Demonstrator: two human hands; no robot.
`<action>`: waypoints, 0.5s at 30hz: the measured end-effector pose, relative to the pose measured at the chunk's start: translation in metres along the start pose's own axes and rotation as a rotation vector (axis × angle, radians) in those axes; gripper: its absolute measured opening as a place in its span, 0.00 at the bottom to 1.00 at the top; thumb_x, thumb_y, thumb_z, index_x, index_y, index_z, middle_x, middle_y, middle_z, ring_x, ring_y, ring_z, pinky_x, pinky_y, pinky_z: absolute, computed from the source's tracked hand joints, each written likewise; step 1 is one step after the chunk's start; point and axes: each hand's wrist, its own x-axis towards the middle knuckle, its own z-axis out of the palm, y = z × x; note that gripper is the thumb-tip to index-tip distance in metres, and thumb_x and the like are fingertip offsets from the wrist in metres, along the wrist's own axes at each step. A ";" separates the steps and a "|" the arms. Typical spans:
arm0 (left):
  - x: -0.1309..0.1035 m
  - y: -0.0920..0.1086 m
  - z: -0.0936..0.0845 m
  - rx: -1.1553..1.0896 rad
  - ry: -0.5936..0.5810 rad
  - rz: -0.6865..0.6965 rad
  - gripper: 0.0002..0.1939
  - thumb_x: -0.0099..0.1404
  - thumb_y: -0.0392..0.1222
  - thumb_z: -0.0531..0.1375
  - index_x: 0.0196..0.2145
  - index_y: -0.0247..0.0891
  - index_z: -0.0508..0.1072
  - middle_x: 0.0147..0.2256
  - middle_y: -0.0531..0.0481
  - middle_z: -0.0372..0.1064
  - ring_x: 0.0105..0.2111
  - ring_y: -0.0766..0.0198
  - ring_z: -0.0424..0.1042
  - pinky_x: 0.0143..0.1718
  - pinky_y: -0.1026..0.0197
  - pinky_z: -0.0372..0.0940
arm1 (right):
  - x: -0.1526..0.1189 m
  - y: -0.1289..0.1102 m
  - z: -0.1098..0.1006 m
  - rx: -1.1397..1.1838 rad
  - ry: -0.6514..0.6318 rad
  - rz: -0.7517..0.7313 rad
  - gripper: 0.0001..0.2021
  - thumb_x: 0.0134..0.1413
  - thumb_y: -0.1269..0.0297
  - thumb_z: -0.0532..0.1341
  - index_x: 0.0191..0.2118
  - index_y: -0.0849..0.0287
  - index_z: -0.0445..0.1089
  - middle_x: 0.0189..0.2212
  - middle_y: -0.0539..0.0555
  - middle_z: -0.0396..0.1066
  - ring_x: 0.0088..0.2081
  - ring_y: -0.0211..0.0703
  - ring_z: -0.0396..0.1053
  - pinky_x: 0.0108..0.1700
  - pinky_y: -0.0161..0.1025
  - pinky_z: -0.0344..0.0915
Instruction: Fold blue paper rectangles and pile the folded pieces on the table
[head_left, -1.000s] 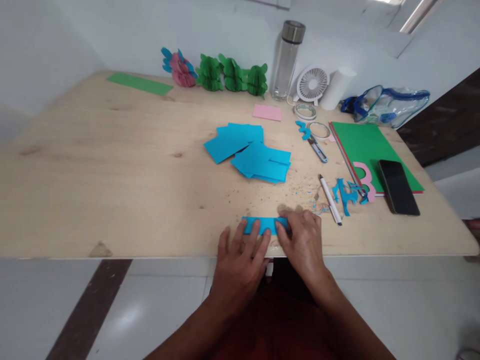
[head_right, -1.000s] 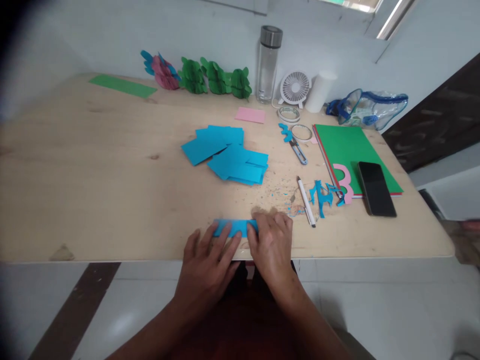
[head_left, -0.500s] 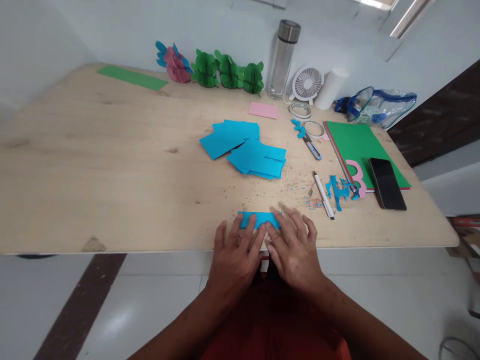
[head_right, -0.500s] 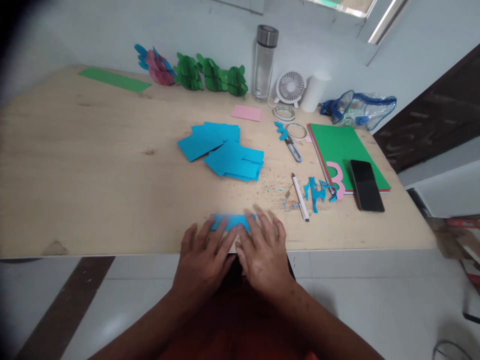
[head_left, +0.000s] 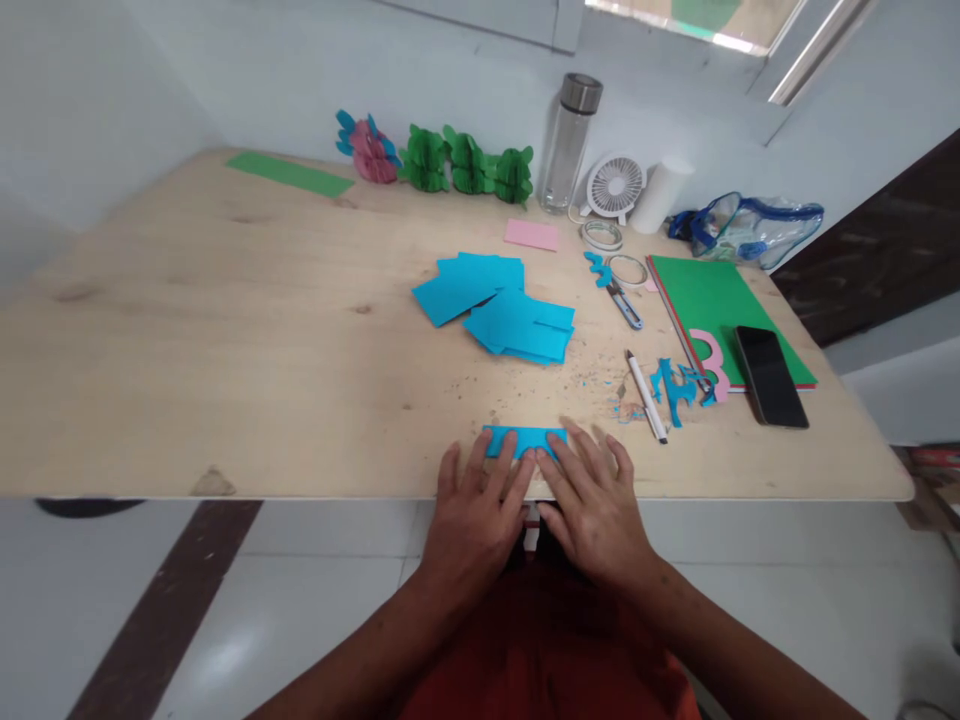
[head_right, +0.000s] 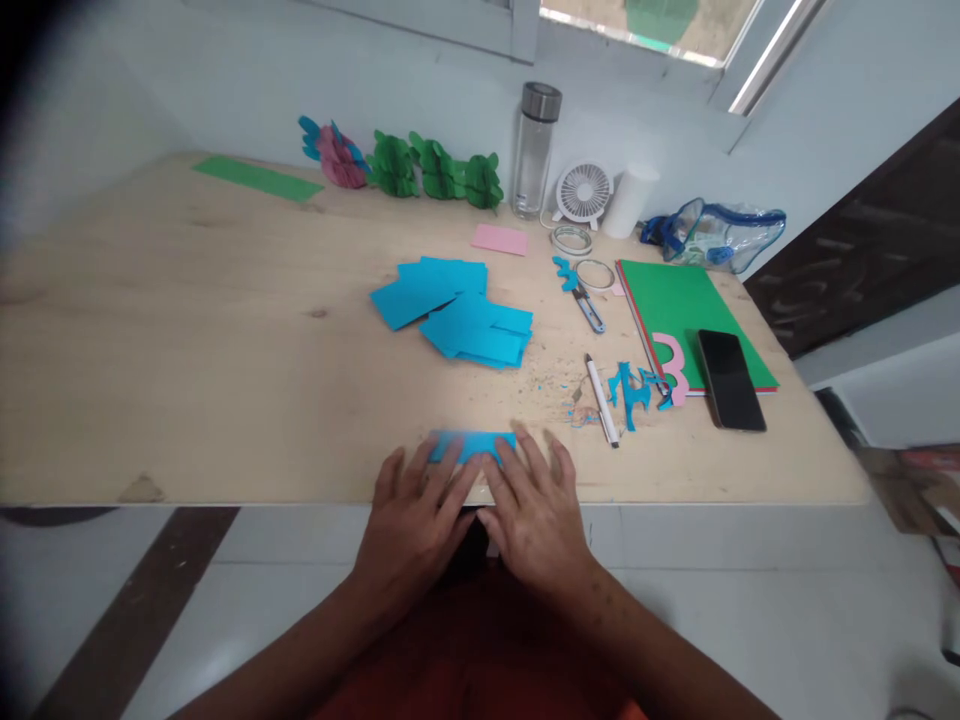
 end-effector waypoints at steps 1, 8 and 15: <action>0.000 -0.001 -0.001 0.005 -0.007 0.006 0.24 0.66 0.48 0.55 0.58 0.40 0.66 0.60 0.42 0.60 0.62 0.42 0.54 0.60 0.37 0.47 | 0.001 -0.001 0.002 0.007 -0.011 -0.012 0.21 0.63 0.57 0.54 0.59 0.59 0.63 0.60 0.57 0.62 0.65 0.56 0.47 0.62 0.60 0.43; -0.003 -0.021 -0.013 0.020 -0.052 0.084 0.26 0.65 0.49 0.55 0.59 0.38 0.64 0.60 0.44 0.60 0.63 0.46 0.52 0.62 0.41 0.44 | -0.001 0.004 0.007 0.035 -0.024 -0.004 0.22 0.62 0.57 0.55 0.59 0.58 0.63 0.59 0.57 0.62 0.64 0.57 0.50 0.62 0.61 0.45; -0.015 -0.050 -0.027 0.084 -0.084 0.054 0.33 0.64 0.52 0.57 0.63 0.40 0.57 0.60 0.44 0.60 0.62 0.46 0.55 0.62 0.41 0.46 | -0.003 0.004 0.010 0.044 -0.017 -0.013 0.22 0.62 0.58 0.55 0.59 0.59 0.62 0.60 0.57 0.61 0.64 0.57 0.49 0.63 0.61 0.44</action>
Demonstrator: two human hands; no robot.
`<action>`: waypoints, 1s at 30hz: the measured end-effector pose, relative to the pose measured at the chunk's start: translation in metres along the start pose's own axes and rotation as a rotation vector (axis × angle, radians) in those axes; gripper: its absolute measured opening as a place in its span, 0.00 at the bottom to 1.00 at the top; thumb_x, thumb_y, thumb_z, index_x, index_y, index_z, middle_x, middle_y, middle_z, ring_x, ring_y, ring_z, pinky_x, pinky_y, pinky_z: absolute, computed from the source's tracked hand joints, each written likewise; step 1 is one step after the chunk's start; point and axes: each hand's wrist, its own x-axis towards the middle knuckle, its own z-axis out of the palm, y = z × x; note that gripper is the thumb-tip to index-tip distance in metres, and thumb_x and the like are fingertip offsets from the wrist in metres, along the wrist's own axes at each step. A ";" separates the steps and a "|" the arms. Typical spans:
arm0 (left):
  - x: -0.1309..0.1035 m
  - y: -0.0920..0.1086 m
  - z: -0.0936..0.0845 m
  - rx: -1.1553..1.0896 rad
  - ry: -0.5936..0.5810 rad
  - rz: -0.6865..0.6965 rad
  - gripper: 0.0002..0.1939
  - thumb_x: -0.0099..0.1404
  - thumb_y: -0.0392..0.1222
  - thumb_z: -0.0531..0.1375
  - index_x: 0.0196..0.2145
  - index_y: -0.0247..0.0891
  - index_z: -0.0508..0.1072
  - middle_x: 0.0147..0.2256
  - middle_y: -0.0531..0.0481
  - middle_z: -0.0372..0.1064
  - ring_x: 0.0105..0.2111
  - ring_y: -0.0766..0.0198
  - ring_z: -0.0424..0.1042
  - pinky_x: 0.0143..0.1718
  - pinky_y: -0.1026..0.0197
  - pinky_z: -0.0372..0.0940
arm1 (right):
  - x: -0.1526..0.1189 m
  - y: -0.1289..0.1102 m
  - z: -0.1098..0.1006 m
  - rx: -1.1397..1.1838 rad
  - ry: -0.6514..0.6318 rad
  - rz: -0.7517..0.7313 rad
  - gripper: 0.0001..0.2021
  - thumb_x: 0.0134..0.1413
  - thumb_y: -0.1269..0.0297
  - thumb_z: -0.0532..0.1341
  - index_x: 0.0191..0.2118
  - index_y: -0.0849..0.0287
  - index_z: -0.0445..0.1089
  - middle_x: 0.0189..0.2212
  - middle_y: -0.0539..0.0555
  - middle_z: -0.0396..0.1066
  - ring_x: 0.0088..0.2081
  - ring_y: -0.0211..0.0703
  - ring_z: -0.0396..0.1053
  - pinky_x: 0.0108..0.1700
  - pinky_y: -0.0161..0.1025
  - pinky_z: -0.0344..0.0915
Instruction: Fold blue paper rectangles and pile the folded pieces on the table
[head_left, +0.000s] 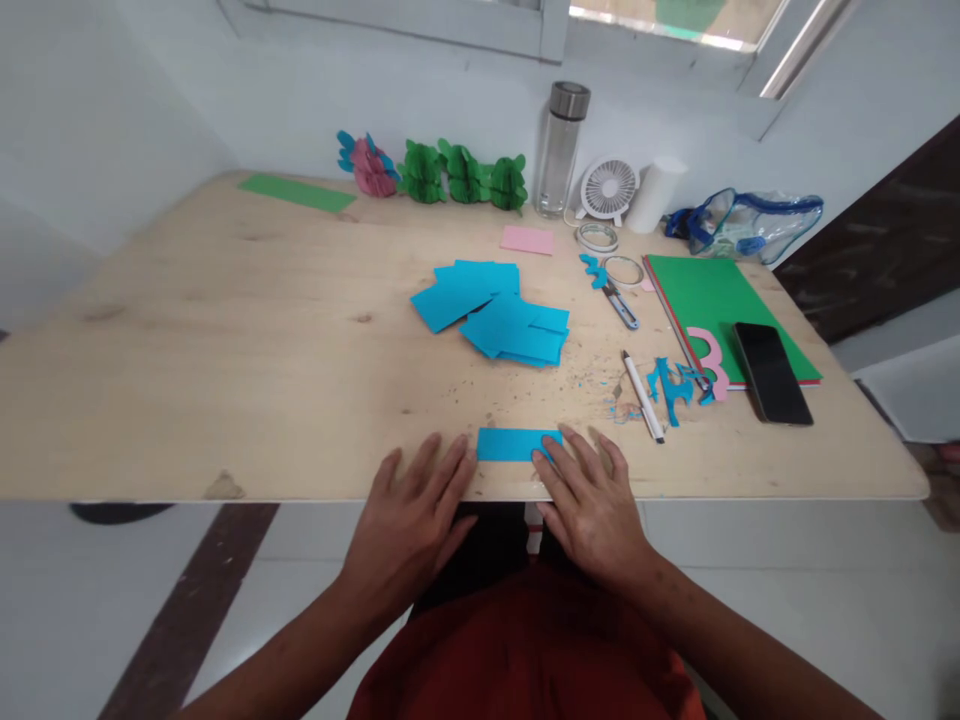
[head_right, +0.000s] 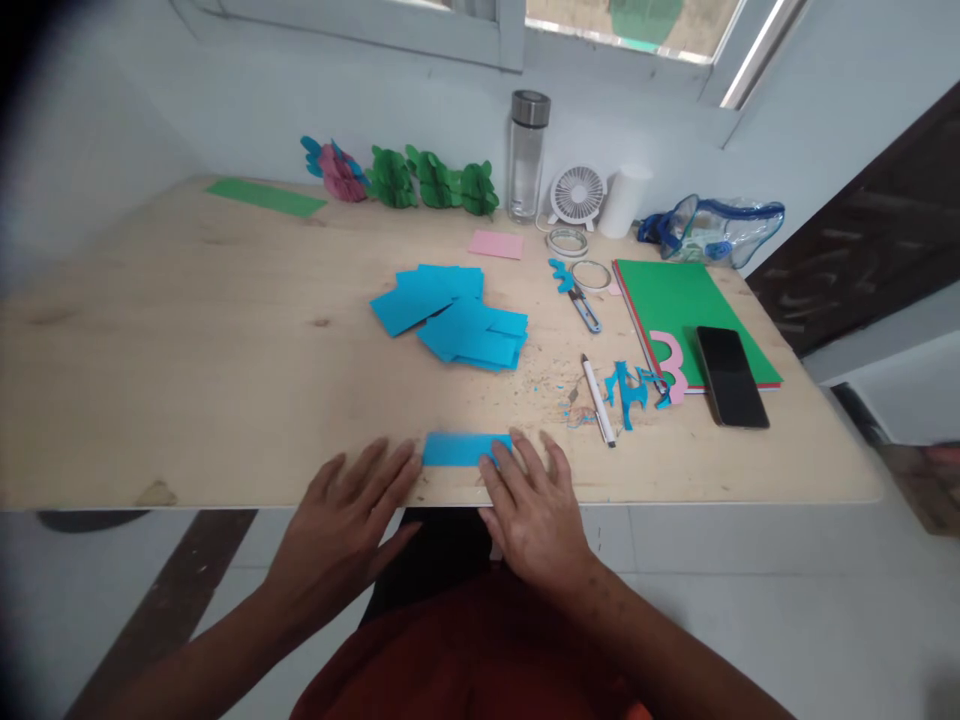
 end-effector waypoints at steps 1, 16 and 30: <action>0.000 -0.002 -0.003 -0.004 -0.004 0.004 0.32 0.64 0.52 0.56 0.63 0.40 0.57 0.60 0.44 0.60 0.61 0.46 0.56 0.61 0.41 0.47 | 0.000 0.000 0.001 0.006 0.007 0.007 0.22 0.62 0.58 0.55 0.59 0.59 0.62 0.60 0.57 0.61 0.64 0.57 0.49 0.63 0.61 0.44; 0.013 0.031 0.017 -0.049 0.059 0.112 0.28 0.65 0.54 0.54 0.59 0.39 0.64 0.59 0.44 0.61 0.64 0.52 0.51 0.65 0.43 0.37 | 0.006 -0.012 0.007 0.036 0.061 0.007 0.22 0.62 0.55 0.55 0.59 0.57 0.63 0.58 0.56 0.64 0.64 0.54 0.50 0.64 0.59 0.42; 0.004 0.005 0.001 -0.089 0.111 -0.013 0.31 0.65 0.54 0.53 0.61 0.36 0.59 0.60 0.41 0.60 0.61 0.48 0.56 0.62 0.44 0.48 | -0.014 0.008 -0.010 -0.029 0.052 0.035 0.18 0.62 0.60 0.55 0.55 0.57 0.66 0.58 0.57 0.64 0.63 0.56 0.52 0.61 0.59 0.47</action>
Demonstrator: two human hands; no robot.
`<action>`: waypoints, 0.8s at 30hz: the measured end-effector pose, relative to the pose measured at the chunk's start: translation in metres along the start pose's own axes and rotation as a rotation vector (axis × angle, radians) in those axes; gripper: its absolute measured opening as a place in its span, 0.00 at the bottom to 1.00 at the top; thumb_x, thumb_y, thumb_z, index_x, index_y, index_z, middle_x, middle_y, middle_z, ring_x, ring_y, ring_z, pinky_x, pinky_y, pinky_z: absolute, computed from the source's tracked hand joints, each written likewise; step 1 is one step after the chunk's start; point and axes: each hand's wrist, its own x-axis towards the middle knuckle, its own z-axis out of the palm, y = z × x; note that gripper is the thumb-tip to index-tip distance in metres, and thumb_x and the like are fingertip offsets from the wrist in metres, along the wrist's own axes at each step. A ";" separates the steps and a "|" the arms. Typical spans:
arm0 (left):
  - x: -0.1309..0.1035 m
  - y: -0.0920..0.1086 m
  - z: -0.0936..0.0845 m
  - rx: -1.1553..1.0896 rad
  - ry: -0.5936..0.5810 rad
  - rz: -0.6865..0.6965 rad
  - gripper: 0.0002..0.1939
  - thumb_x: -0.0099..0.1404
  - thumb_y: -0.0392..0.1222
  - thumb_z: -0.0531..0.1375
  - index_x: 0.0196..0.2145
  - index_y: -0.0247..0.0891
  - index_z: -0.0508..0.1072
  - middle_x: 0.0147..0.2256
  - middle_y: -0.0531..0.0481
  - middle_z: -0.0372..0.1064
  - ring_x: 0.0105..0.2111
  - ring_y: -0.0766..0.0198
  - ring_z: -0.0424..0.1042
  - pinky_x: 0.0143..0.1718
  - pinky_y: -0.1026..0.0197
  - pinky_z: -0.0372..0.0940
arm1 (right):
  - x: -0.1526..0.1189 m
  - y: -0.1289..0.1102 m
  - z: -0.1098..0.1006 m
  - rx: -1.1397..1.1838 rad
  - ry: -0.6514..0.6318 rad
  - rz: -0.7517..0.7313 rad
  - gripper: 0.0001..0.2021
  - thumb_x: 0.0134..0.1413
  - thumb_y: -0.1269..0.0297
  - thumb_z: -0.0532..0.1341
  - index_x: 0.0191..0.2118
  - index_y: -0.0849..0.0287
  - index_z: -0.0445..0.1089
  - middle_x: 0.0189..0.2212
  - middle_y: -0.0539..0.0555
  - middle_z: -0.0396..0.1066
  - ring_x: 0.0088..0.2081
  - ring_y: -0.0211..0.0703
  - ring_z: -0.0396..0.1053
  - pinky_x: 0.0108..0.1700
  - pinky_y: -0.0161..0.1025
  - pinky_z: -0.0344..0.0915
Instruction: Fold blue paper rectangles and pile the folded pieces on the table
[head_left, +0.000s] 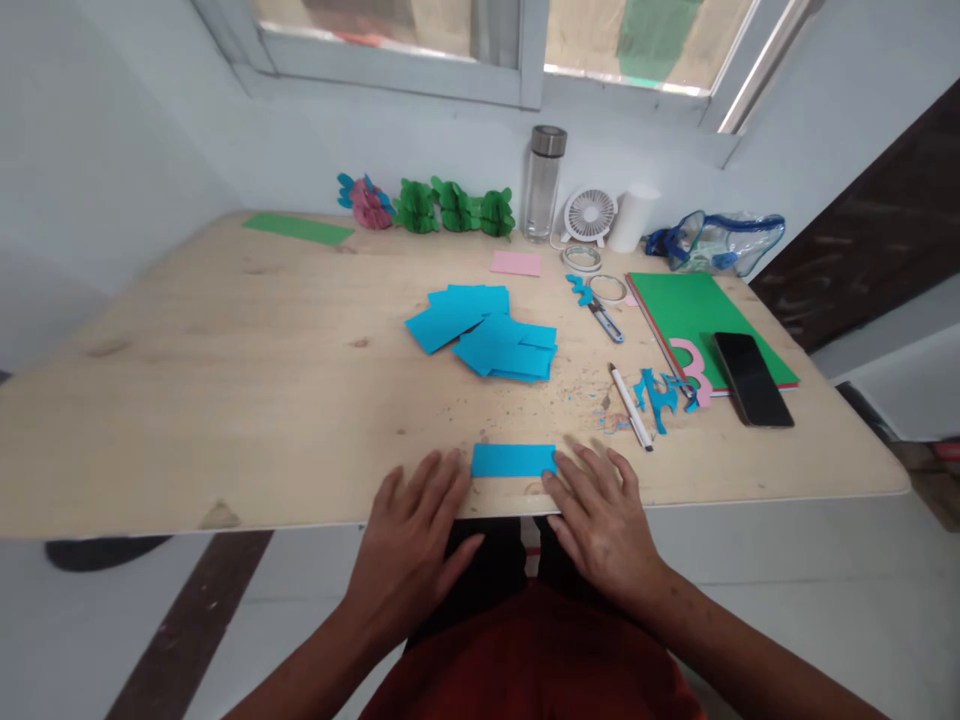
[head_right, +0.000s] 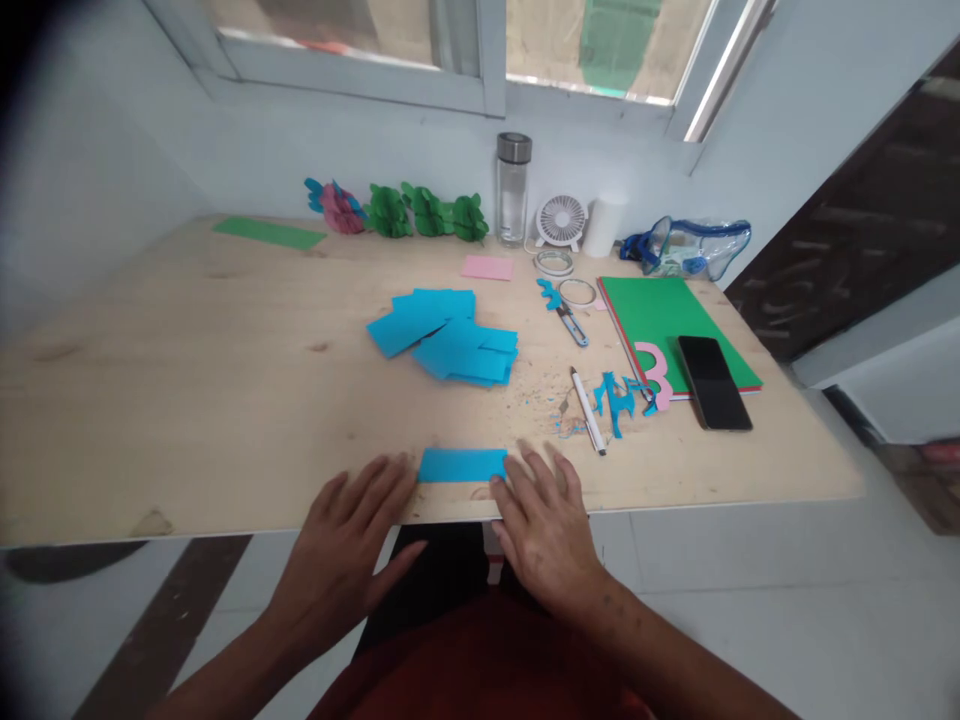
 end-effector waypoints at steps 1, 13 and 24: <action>0.002 0.003 0.000 -0.009 0.025 0.002 0.32 0.65 0.55 0.54 0.62 0.35 0.59 0.60 0.40 0.60 0.62 0.48 0.55 0.62 0.44 0.48 | 0.001 -0.001 0.000 0.003 0.003 0.008 0.18 0.62 0.59 0.55 0.55 0.57 0.66 0.58 0.57 0.64 0.63 0.56 0.52 0.62 0.59 0.47; 0.006 0.018 0.024 0.047 0.000 0.173 0.28 0.67 0.54 0.51 0.59 0.37 0.62 0.60 0.44 0.61 0.64 0.55 0.52 0.65 0.47 0.38 | 0.015 -0.018 0.015 0.043 0.063 -0.033 0.20 0.61 0.58 0.55 0.56 0.61 0.65 0.56 0.56 0.66 0.61 0.55 0.55 0.64 0.58 0.43; 0.006 0.010 0.013 0.074 0.093 0.200 0.20 0.66 0.43 0.54 0.55 0.36 0.67 0.56 0.45 0.66 0.57 0.54 0.63 0.60 0.50 0.51 | 0.021 -0.003 -0.001 0.075 0.056 0.044 0.21 0.62 0.63 0.55 0.59 0.58 0.62 0.59 0.57 0.62 0.61 0.52 0.56 0.61 0.55 0.52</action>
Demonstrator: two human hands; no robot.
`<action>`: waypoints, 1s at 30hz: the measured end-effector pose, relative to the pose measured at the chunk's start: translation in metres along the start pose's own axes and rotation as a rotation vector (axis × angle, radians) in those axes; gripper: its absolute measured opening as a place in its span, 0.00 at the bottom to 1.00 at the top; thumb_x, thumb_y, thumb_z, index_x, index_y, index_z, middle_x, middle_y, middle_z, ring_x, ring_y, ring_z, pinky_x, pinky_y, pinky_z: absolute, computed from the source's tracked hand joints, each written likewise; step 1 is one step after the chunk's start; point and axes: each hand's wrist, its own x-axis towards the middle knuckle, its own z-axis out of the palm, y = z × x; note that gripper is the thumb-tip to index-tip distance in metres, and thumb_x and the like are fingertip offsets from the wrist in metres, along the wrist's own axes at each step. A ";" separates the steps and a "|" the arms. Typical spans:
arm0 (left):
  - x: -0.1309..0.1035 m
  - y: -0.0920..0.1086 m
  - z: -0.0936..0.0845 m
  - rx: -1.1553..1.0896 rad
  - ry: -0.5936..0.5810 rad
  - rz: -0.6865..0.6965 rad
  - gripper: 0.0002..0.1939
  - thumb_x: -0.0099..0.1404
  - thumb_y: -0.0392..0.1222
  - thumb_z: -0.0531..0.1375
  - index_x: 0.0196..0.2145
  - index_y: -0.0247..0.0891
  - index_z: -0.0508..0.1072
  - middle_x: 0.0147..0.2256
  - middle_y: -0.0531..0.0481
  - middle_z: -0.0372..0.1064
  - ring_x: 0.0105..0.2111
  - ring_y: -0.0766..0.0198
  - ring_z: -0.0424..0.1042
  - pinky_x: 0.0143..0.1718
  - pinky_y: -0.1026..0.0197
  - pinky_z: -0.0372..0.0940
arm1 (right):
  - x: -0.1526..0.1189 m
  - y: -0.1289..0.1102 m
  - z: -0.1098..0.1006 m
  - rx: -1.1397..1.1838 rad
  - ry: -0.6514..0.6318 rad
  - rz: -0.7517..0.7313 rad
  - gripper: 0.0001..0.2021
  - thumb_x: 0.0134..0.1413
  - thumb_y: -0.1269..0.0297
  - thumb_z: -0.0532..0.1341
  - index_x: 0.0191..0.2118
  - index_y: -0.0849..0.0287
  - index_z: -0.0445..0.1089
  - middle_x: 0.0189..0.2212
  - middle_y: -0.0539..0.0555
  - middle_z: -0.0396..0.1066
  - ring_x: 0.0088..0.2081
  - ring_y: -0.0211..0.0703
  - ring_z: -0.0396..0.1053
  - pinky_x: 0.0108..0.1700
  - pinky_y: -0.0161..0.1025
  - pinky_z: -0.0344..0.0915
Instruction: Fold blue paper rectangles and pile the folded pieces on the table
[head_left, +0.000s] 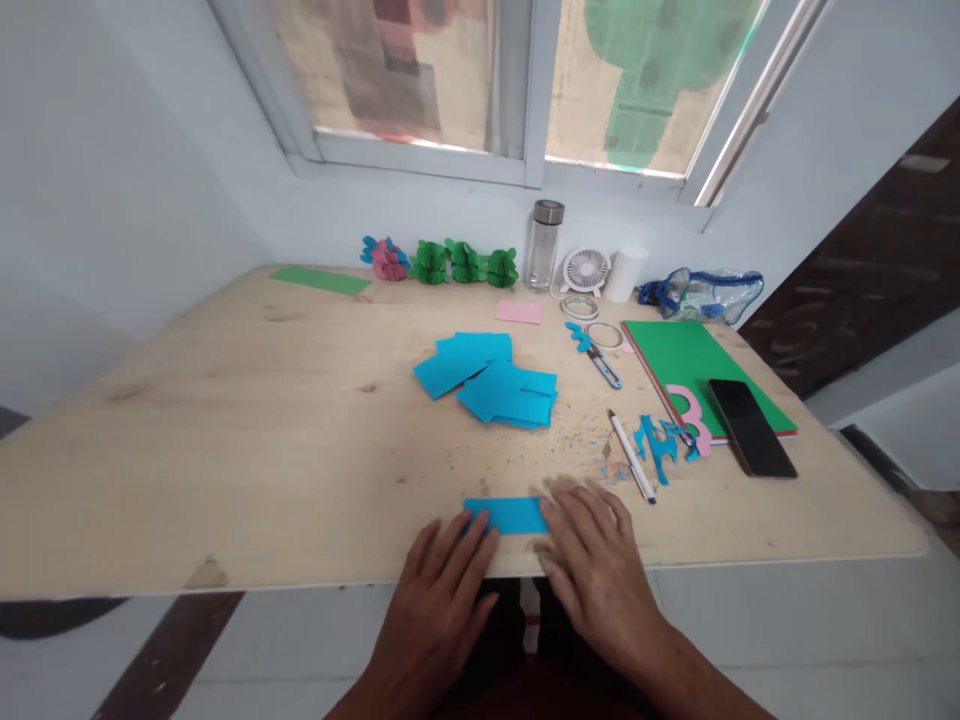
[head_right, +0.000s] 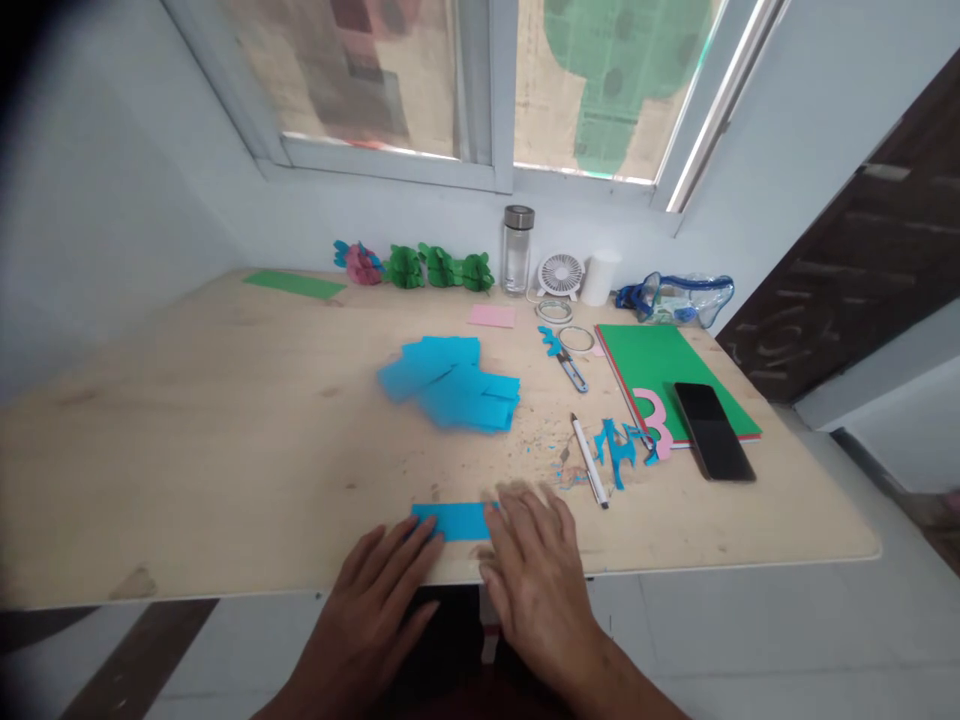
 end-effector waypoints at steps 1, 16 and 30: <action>0.000 0.000 -0.001 -0.015 0.029 -0.007 0.19 0.67 0.41 0.54 0.54 0.37 0.69 0.54 0.46 0.68 0.55 0.55 0.65 0.59 0.51 0.53 | 0.005 -0.002 0.002 0.015 -0.024 0.001 0.21 0.62 0.64 0.55 0.60 0.58 0.61 0.59 0.58 0.63 0.60 0.51 0.57 0.61 0.54 0.54; -0.005 -0.033 -0.005 -0.356 0.332 0.142 0.13 0.67 0.30 0.53 0.47 0.35 0.72 0.38 0.45 0.76 0.41 0.64 0.73 0.41 0.60 0.70 | 0.033 -0.004 -0.007 0.312 -0.261 -0.055 0.24 0.57 0.63 0.60 0.60 0.53 0.60 0.54 0.55 0.67 0.55 0.48 0.63 0.59 0.49 0.58; 0.071 -0.090 0.000 -0.264 0.343 0.090 0.13 0.68 0.34 0.53 0.50 0.37 0.68 0.44 0.46 0.74 0.48 0.62 0.71 0.49 0.57 0.69 | 0.101 0.018 0.000 0.277 -0.064 -0.043 0.17 0.64 0.70 0.50 0.54 0.54 0.68 0.42 0.54 0.75 0.43 0.44 0.70 0.45 0.40 0.63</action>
